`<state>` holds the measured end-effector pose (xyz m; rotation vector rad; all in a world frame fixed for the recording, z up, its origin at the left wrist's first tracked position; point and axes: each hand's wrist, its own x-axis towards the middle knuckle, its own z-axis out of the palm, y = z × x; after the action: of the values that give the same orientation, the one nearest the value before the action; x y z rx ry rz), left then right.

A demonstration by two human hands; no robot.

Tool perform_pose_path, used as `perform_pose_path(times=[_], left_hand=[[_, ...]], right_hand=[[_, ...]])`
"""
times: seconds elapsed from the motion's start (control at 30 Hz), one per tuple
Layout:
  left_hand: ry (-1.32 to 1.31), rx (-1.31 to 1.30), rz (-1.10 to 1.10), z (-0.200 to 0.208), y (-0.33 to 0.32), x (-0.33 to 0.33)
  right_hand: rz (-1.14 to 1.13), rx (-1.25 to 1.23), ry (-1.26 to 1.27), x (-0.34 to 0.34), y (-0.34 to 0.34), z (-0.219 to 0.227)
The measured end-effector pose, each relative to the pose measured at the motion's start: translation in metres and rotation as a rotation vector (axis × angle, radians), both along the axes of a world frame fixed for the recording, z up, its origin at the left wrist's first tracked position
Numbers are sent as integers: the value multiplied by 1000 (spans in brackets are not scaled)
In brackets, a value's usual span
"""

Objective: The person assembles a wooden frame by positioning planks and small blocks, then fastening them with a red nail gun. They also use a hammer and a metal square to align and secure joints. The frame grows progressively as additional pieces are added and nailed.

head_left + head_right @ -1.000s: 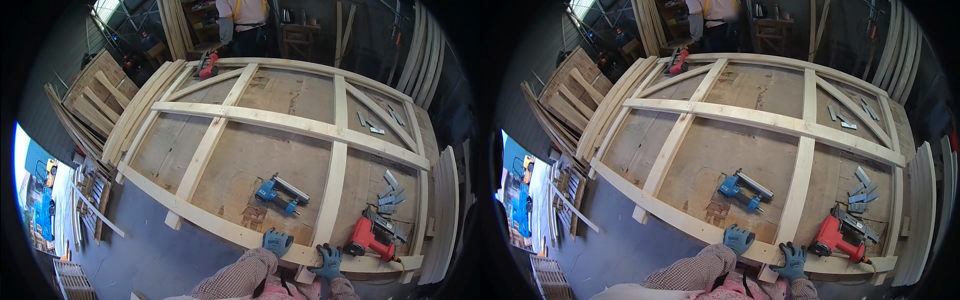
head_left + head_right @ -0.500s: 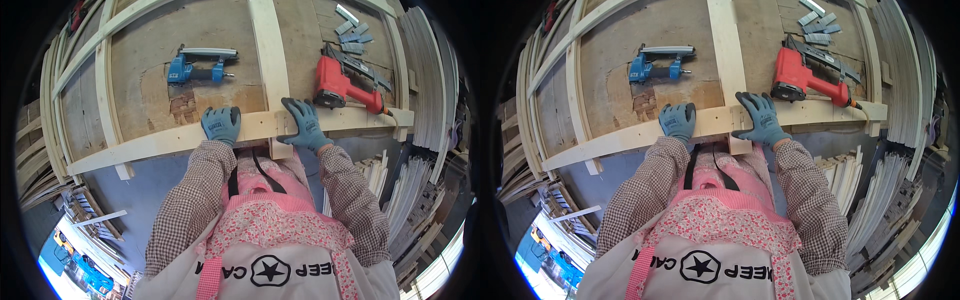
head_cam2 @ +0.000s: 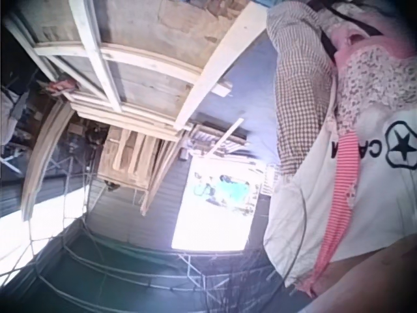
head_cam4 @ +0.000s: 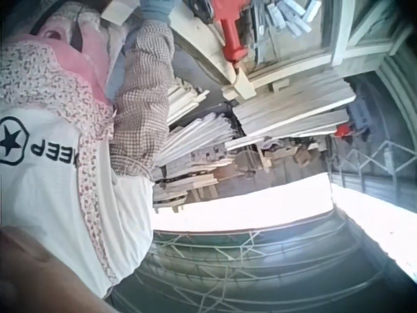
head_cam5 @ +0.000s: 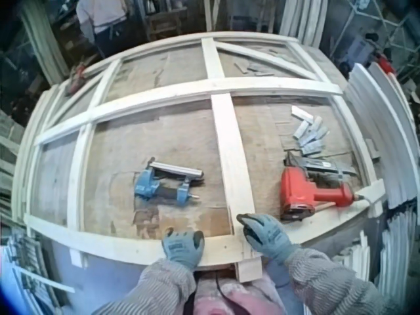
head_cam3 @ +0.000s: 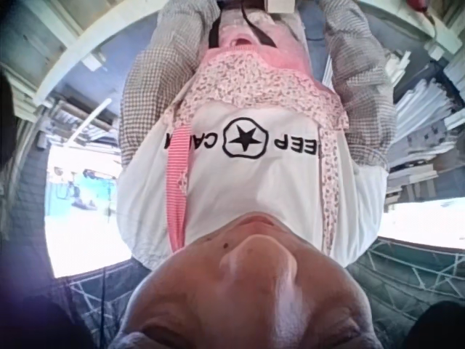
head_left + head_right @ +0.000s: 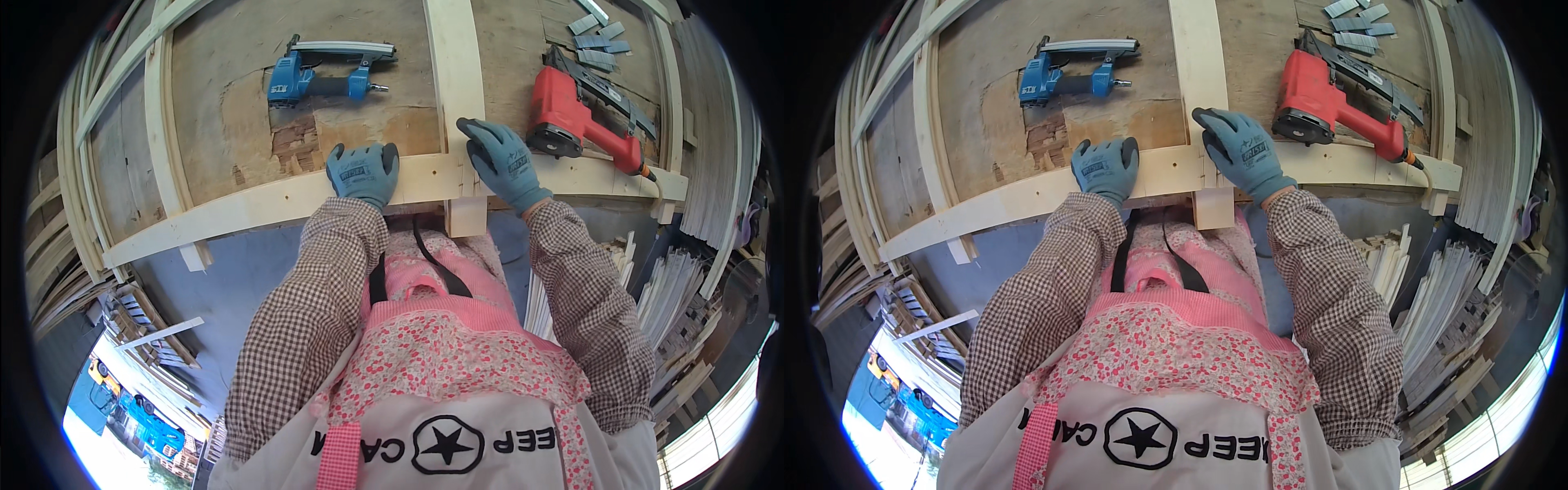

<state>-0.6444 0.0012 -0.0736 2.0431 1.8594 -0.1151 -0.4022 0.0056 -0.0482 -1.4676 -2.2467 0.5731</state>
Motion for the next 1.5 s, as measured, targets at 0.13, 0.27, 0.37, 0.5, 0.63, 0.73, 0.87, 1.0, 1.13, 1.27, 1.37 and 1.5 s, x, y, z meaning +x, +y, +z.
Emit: perform_pose_path(times=[0.13, 0.27, 0.37, 0.5, 0.63, 0.73, 0.87, 1.0, 1.13, 1.27, 1.37, 1.5], left_hand=[[-36, 13, 18, -4, 0, -1], [-13, -21, 4, -5, -1, 0], [-42, -21, 1, -8, 1, -1], [-47, -63, 14, -5, 2, -2], [-91, 25, 17, -5, 0, -4], [-139, 55, 61, -10, -2, -3], [-187, 23, 62, -13, -2, -4], [-200, 89, 96, -17, -5, -6], [-197, 49, 109, -8, -2, -8], [-183, 17, 93, -6, -2, -9], [-208, -11, 82, -5, 0, -8], [-178, -23, 106, -5, -2, -8]], right_hand=[[-89, 103, -32, -21, 9, -16], [-44, 75, -222, -40, 4, -21], [-12, 67, -284, -40, 5, -32], [12, 58, -323, -43, 2, -35], [6, 2, -316, -46, 5, -28], [21, -16, -314, -45, 6, -22], [-13, 3, -350, -47, 2, -24], [37, 6, -365, -49, 4, -24], [47, 50, -377, -52, 4, -22], [33, 61, -371, -53, 4, -24], [33, 53, -367, -53, 4, -22], [44, 42, -371, -53, 6, -19]])
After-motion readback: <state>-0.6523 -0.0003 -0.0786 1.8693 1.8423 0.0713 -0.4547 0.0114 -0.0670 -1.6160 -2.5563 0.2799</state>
